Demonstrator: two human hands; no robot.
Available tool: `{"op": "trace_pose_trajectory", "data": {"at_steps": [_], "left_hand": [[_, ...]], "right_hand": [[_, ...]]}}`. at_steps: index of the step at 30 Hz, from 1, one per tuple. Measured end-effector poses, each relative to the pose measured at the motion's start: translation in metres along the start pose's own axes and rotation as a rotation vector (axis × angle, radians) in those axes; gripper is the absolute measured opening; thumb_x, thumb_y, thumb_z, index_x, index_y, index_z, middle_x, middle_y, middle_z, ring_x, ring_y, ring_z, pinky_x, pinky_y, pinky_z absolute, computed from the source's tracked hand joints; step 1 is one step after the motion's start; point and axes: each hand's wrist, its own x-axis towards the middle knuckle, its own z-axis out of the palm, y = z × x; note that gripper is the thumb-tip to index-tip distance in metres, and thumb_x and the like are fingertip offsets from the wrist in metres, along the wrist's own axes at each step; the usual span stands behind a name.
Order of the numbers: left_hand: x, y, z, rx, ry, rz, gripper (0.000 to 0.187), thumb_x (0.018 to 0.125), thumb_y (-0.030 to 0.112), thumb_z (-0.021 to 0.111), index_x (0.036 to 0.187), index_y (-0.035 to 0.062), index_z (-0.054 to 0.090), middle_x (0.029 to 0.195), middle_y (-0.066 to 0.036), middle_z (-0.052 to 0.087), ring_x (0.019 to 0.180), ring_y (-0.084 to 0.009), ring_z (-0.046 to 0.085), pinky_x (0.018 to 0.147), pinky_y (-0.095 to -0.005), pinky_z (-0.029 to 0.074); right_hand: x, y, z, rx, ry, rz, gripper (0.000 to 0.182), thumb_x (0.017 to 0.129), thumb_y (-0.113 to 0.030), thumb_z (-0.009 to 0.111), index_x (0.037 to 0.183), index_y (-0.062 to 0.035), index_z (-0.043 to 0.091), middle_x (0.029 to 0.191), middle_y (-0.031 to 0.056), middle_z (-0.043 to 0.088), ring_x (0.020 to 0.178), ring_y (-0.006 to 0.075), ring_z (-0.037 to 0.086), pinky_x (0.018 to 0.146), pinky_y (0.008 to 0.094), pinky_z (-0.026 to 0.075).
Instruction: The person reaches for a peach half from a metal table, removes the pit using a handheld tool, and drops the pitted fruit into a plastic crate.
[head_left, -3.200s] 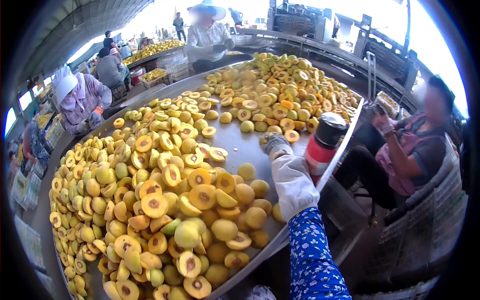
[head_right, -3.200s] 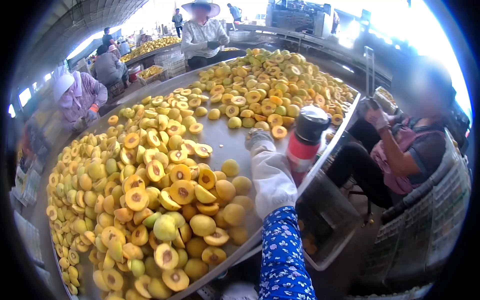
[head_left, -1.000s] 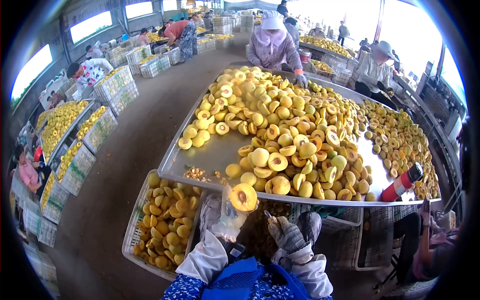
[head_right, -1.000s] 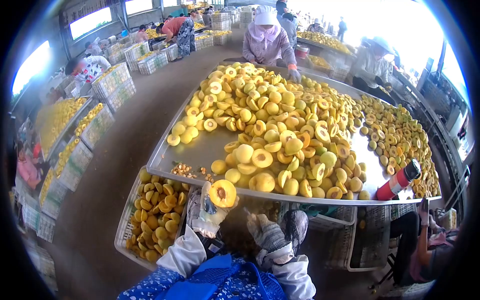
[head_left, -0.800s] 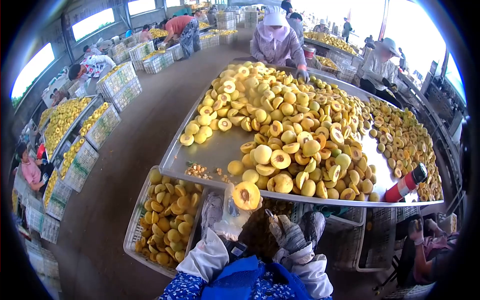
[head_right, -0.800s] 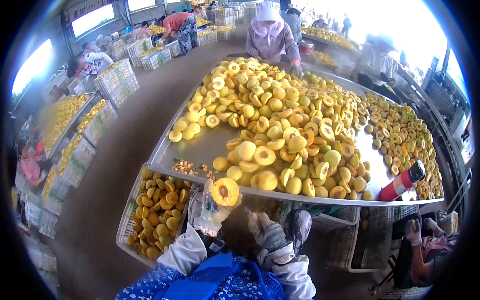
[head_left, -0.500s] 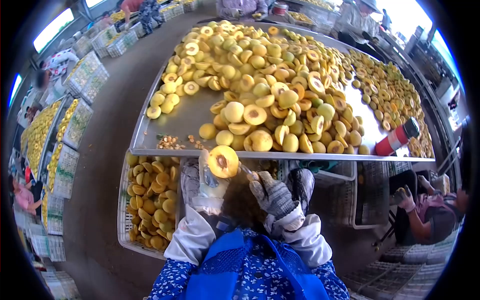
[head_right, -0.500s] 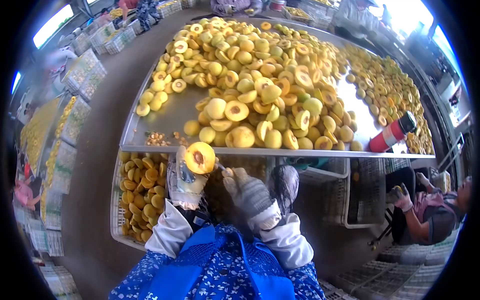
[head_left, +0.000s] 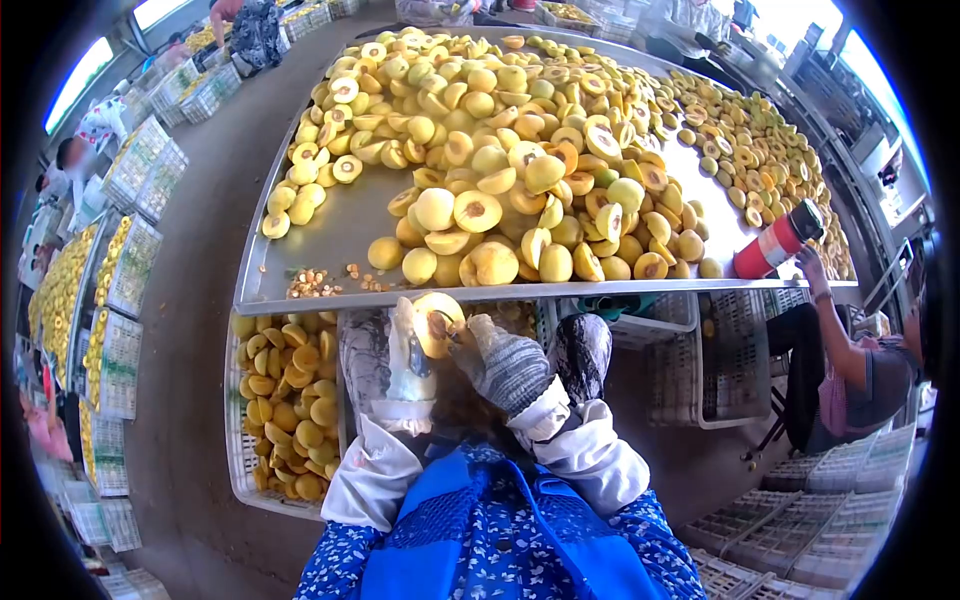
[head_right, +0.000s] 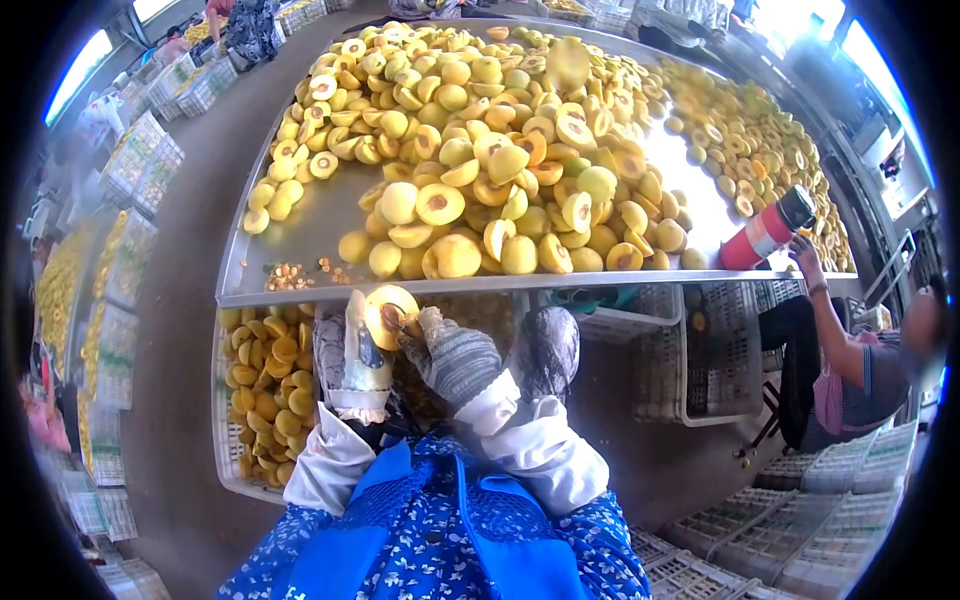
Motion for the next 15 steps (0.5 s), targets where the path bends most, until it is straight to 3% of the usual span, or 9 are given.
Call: {"op": "trace_pose_trajectory", "data": {"at_steps": [3,5,7,9,13,15], "left_hand": [[-0.008,0.017,0.011,-0.014,0.02,0.011,0.038,0.092,0.03,0.053,0.111,-0.0021,0.05,0.099,-0.013,0.058,0.086,-0.0206,0.057,0.076,-0.0289,0.048],[-0.017,0.03,0.03,0.303,0.141,0.177,0.04,0.091,0.034,0.053,0.109,-0.0025,0.051,0.097,-0.014,0.058,0.084,-0.0247,0.057,0.075,-0.0318,0.048],[-0.017,0.03,0.025,0.246,0.11,0.088,0.047,0.089,0.039,0.052,0.11,-0.0031,0.051,0.097,-0.02,0.057,0.086,-0.0349,0.056,0.079,-0.0393,0.046],[-0.017,0.003,0.021,0.397,0.152,0.068,0.042,0.095,0.036,0.043,0.116,-0.0006,0.048,0.102,-0.012,0.057,0.092,-0.022,0.056,0.083,-0.0314,0.047],[-0.019,-0.01,0.016,0.499,0.227,0.253,0.038,0.098,0.034,0.039,0.11,0.0008,0.052,0.098,-0.008,0.059,0.088,-0.016,0.058,0.079,-0.0283,0.049],[-0.018,0.001,0.014,0.188,0.142,0.108,0.037,0.098,0.035,0.039,0.107,0.0011,0.054,0.094,-0.008,0.06,0.085,-0.0157,0.058,0.077,-0.0281,0.049]], "right_hand": [[-0.002,0.004,0.007,-0.012,-0.013,-0.015,0.031,0.09,-0.04,0.049,0.091,-0.0084,0.051,0.073,0.0185,0.061,0.065,0.0356,0.061,0.058,0.0466,0.047],[-0.004,0.006,0.01,-0.019,-0.018,-0.022,0.03,0.09,-0.038,0.049,0.091,-0.0087,0.05,0.074,0.0184,0.061,0.066,0.0356,0.061,0.058,0.0465,0.047],[-0.007,0.009,0.015,-0.022,-0.014,-0.025,0.028,0.091,-0.037,0.048,0.092,-0.0091,0.05,0.075,0.0183,0.061,0.066,0.0356,0.061,0.059,0.0465,0.047],[-0.01,0.009,0.011,-0.027,-0.034,-0.04,0.027,0.091,-0.036,0.047,0.093,-0.0092,0.05,0.075,0.018,0.061,0.067,0.0355,0.061,0.059,0.0466,0.047],[-0.011,0.011,0.006,-0.006,-0.045,-0.058,0.023,0.092,-0.032,0.046,0.094,-0.0093,0.049,0.075,0.0174,0.061,0.068,0.0361,0.061,0.059,0.0469,0.046],[-0.012,0.012,0.007,-0.017,-0.022,-0.067,0.02,0.091,-0.029,0.046,0.094,-0.0091,0.048,0.073,0.0168,0.06,0.066,0.036,0.06,0.057,0.0466,0.046]]}}
